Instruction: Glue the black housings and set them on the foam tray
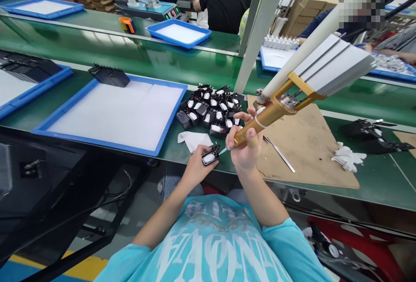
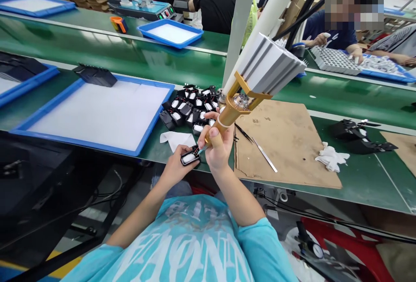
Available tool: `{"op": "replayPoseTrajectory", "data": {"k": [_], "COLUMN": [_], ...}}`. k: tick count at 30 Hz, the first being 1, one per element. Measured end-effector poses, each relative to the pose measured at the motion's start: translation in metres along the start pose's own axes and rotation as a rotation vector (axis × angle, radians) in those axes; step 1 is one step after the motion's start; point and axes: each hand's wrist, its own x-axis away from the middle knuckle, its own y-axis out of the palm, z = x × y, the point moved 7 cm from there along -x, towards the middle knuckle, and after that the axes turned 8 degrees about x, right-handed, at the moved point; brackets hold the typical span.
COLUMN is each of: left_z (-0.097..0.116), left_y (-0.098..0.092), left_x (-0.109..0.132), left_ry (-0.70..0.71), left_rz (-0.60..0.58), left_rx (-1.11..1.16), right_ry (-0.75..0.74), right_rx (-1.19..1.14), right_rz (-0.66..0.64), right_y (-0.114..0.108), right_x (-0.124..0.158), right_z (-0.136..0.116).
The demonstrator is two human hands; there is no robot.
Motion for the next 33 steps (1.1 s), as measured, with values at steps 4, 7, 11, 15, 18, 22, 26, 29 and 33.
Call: {"op": "replayPoseTrajectory", "data": {"k": [4,7,11,15,18,22,26,29,33], "left_z": [0.002,0.006,0.013,0.016,0.023,0.031,0.035,0.035,0.031], "left_y": [-0.004,-0.002,-0.007,-0.011,-0.015,-0.018,-0.02,-0.02,-0.019], "left_x": [0.001,0.003,0.007,0.01,0.012,0.014,0.015,0.016,0.015], "left_ry": [0.089,0.16,0.176,0.084,0.074,0.075,0.06,0.046,0.045], "left_rz": [0.053,-0.013,0.023,0.062,0.095,0.092,0.087,0.091,0.089], "left_rx": [-0.134,-0.228,-0.153,-0.159,-0.18,-0.188,-0.17,-0.163,-0.153], "right_ry": [-0.005,-0.009,-0.019,-0.017,-0.016,-0.009,-0.021,-0.026,-0.023], "right_rx": [0.003,0.018,0.008,0.0,-0.018,-0.04,-0.033,-0.027,-0.037], "right_rz": [-0.008,-0.001,0.01,-0.004,-0.01,-0.014,-0.003,0.005,0.01], "right_y": [0.005,0.006,0.006,0.007,0.008,0.009,0.008,0.009,0.012], "right_x": [0.002,0.003,0.002,0.002,0.002,0.002,0.002,0.002,0.002], "right_z": [0.002,0.002,0.001,0.001,0.001,0.003,0.003,0.002,0.0]}}
